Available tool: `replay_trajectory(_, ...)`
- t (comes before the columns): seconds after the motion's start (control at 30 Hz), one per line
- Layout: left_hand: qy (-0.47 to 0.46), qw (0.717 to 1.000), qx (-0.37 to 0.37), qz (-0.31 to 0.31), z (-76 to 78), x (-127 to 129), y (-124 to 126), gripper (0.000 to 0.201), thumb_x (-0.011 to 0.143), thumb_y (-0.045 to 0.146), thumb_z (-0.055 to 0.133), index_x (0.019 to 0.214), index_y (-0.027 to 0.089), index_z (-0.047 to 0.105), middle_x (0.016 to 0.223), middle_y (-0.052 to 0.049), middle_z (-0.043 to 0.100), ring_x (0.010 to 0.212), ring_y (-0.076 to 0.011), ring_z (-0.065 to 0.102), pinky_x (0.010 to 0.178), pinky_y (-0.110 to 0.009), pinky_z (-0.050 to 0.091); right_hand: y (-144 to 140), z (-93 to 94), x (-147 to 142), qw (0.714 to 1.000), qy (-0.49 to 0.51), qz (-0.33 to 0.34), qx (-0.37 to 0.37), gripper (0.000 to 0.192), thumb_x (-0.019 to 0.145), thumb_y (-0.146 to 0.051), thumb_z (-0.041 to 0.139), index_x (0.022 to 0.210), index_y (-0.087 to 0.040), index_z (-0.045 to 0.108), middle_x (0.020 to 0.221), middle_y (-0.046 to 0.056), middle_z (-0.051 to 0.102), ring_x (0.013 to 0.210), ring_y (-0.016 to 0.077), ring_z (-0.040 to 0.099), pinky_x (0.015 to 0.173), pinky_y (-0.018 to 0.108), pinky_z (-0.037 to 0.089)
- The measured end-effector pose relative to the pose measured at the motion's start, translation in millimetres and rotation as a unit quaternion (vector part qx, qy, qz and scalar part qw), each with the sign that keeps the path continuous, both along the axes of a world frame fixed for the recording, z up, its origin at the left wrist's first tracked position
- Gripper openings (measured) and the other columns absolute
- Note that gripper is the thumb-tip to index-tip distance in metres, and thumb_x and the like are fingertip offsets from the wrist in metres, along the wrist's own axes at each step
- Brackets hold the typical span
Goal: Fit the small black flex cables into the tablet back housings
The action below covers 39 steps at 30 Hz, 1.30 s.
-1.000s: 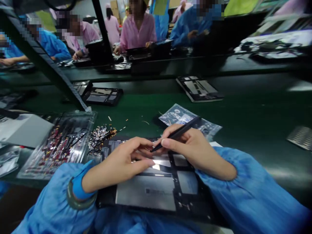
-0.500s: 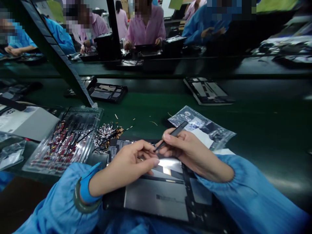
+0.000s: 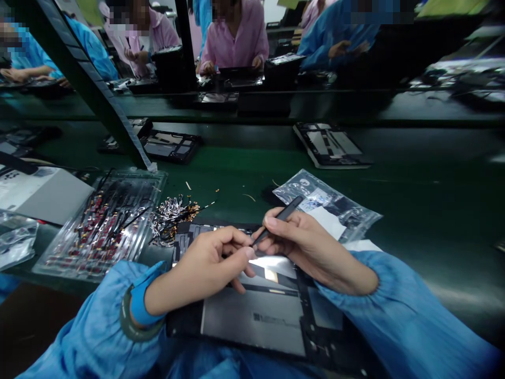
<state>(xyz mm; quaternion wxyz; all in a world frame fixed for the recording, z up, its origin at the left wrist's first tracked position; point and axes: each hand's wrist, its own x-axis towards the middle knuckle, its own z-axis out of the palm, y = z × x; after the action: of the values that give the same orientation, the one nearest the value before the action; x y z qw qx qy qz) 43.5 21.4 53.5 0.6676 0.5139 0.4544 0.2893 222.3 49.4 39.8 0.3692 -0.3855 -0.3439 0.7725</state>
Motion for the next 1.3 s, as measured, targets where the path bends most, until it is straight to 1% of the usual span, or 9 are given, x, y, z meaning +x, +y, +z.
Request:
replay_trajectory(0.63,-0.044,0.998,-0.031,-0.017,0.5,-2,-1,0.022,0.076,0.034,0.064,0.079,0.014,0.053,0.073,-0.002,0.061,0.060,-0.0119,0.062,0.044,-0.020,0.055,-1,-2.8,-1,1.000,0.005,0.008,0.010,0.027,0.069,-0.036,0.079,0.070,-0.015,0.062,0.058,0.002,0.067,0.054,0.0101,0.066,0.053,0.015,0.054)
replay_trajectory(0.83,-0.002,0.999,-0.014,-0.034,0.4,-2,-3,0.022,0.078,0.036,0.059,0.085,0.015,0.055,0.073,-0.003,0.063,0.059,-0.0139,0.063,0.045,-0.024,0.055,-1,-1.3,-1,1.000,-0.006,0.008,0.008,0.027,0.068,-0.037,0.079,0.071,-0.015,0.063,0.060,0.001,0.068,0.055,0.0099,0.065,0.055,0.015,0.055)
replay_trajectory(0.9,0.079,0.995,0.051,-0.024,-0.4,-9,-2,0.022,0.080,0.035,0.055,0.092,0.016,0.059,0.073,-0.003,0.064,0.056,-0.0134,0.061,0.045,-0.023,0.052,-1,0.3,1,1.000,-0.015,-0.002,0.018,0.028,0.068,-0.039,0.079,0.070,-0.015,0.064,0.059,0.001,0.067,0.053,0.0091,0.064,0.053,0.015,0.054)
replay_trajectory(0.97,0.228,0.957,0.175,0.036,-1.3,-23,1,0.024,0.083,0.034,0.051,0.096,0.018,0.063,0.074,-0.003,0.067,0.057,-0.0136,0.061,0.049,-0.023,0.049,0,1.2,6,0.998,-0.041,-0.030,0.044,0.029,0.067,-0.040,0.080,0.068,-0.015,0.064,0.061,0.002,0.068,0.051,0.0084,0.063,0.051,0.014,0.053)
replay_trajectory(1.03,0.389,0.872,0.273,0.118,-2.5,-42,5,0.026,0.086,0.038,0.049,0.086,0.020,0.067,0.072,-0.002,0.068,0.061,-0.0151,0.061,0.056,-0.024,0.046,2,0.1,12,0.989,-0.085,-0.077,0.090,0.030,0.065,-0.040,0.081,0.069,-0.015,0.064,0.065,0.002,0.070,0.052,0.0093,0.064,0.050,0.014,0.053)
replay_trajectory(1.1,0.496,0.800,0.291,0.172,-4.8,-61,9,0.032,0.086,0.045,0.049,0.076,0.021,0.068,0.068,-0.002,0.067,0.063,-0.0175,0.062,0.060,-0.026,0.043,4,-3.3,16,0.972,-0.144,-0.116,0.143,0.030,0.065,-0.039,0.081,0.072,-0.016,0.064,0.068,0.002,0.070,0.056,0.0114,0.066,0.052,0.017,0.055)
replay_trajectory(1.13,0.523,0.781,0.284,0.189,-6.5,-70,10,0.033,0.085,0.048,0.050,0.077,0.021,0.068,0.067,-0.001,0.067,0.063,-0.0181,0.061,0.060,-0.027,0.043,4,-5.5,17,0.963,-0.175,-0.124,0.164,0.030,0.066,-0.040,0.080,0.073,-0.016,0.064,0.068,0.002,0.070,0.058,0.0124,0.066,0.053,0.018,0.055)
replay_trajectory(1.2,0.535,0.770,0.275,0.212,-10.5,-84,11,0.032,0.084,0.049,0.051,0.089,0.022,0.068,0.072,-0.001,0.069,0.064,-0.0181,0.062,0.062,-0.027,0.043,5,-9.7,17,0.946,-0.235,-0.122,0.189,0.030,0.067,-0.041,0.079,0.074,-0.016,0.064,0.068,0.003,0.069,0.059,0.0146,0.067,0.054,0.021,0.056)
replay_trajectory(1.3,0.520,0.779,0.265,0.230,-16.2,-95,7,0.031,0.084,0.046,0.051,0.096,0.022,0.066,0.083,-0.001,0.071,0.068,-0.0171,0.063,0.065,-0.026,0.046,5,-13.1,14,0.928,-0.290,-0.113,0.207,0.033,0.067,-0.044,0.078,0.076,-0.016,0.064,0.066,0.004,0.069,0.060,0.0170,0.067,0.056,0.025,0.056)
